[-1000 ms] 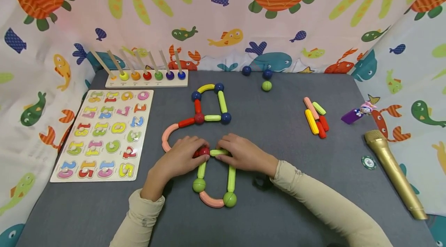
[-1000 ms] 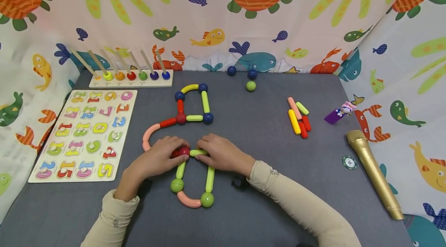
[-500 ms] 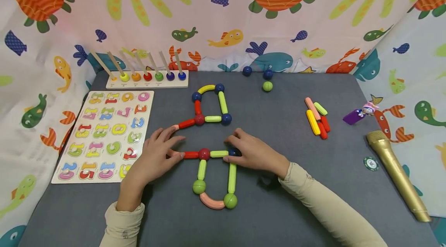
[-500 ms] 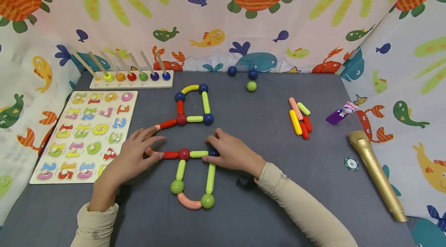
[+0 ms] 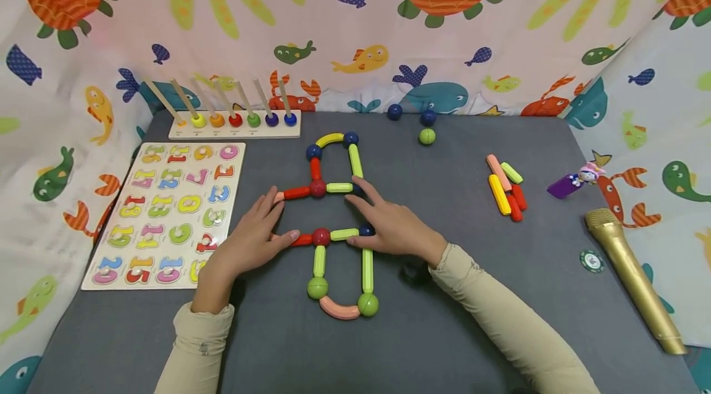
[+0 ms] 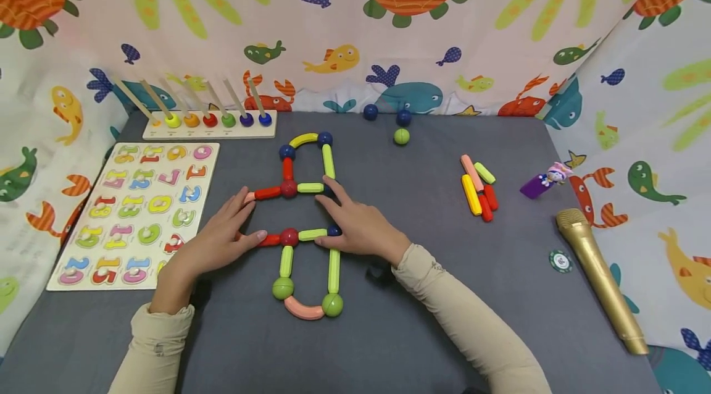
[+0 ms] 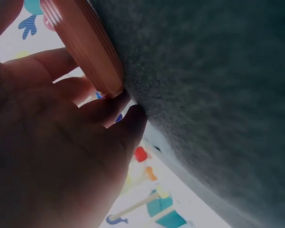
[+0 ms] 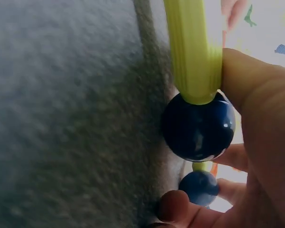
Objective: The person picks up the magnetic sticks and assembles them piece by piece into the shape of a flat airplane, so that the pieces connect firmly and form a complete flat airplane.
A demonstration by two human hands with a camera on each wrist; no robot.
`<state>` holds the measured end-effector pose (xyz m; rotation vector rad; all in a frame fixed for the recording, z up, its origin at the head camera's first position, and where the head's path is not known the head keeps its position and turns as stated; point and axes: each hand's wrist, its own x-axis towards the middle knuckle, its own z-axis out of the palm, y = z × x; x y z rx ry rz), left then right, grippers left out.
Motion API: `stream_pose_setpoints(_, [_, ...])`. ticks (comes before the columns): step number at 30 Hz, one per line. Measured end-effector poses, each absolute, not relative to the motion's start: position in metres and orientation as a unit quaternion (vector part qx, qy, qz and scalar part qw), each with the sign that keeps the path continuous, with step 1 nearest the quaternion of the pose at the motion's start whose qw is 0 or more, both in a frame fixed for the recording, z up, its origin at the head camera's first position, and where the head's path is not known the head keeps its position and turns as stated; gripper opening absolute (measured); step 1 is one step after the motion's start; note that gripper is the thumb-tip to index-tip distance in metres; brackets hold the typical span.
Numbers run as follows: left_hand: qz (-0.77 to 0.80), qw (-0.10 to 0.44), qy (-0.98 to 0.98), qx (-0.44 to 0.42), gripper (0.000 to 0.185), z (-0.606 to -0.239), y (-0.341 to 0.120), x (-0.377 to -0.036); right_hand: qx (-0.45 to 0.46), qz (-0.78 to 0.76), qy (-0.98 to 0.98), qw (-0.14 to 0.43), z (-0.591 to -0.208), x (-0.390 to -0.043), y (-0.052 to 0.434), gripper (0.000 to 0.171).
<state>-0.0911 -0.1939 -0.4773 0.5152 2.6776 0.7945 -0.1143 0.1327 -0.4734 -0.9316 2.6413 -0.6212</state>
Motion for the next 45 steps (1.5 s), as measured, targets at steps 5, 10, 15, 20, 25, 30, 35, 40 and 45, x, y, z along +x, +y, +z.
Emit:
stream_pose_setpoints(5, [0.277,0.159,0.929,0.185,0.087,-0.477,-0.188,-0.113,-0.308,-0.217,0.915,0.142,-0.472,-0.128,0.137,0.086])
stream_pose_setpoints(10, [0.282,0.167,0.922,0.206,0.089,-0.482,-0.186,-0.140,-0.296,-0.225,0.916,0.150,-0.472,-0.149,0.142,0.086])
stream_pose_setpoints(15, [0.287,0.177,0.917,0.215,0.087,-0.481,-0.184,-0.166,-0.284,-0.251,0.911,0.162,-0.473,-0.171,0.146,0.086])
stream_pose_setpoints(20, [0.295,0.190,0.918,0.186,0.082,-0.474,-0.181,-0.169,-0.289,-0.297,0.894,0.173,-0.495,-0.193,0.156,0.090])
stream_pose_setpoints(25, [0.283,0.154,0.937,0.133,0.077,-0.468,-0.167,-0.155,-0.264,-0.383,0.868,0.176,-0.506,-0.193,0.173,0.090])
stream_pose_setpoints(30, [0.316,0.082,0.929,0.176,0.061,-0.453,-0.135,-0.147,-0.209,-0.482,0.830,0.190,-0.486,-0.174,0.186,0.064])
stream_pose_setpoints(35, [0.322,0.147,0.899,0.259,0.049,-0.442,-0.095,-0.147,-0.194,-0.498,0.823,0.191,-0.480,-0.163,0.190,0.033])
stream_pose_setpoints(40, [0.232,0.196,0.910,0.281,0.047,-0.446,-0.070,-0.147,-0.199,-0.496,0.822,0.196,-0.480,-0.161,0.193,0.028])
stream_pose_setpoints(45, [0.220,0.178,0.919,0.274,0.043,-0.452,-0.067,-0.143,-0.179,-0.481,0.839,0.179,-0.473,-0.163,0.205,0.027])
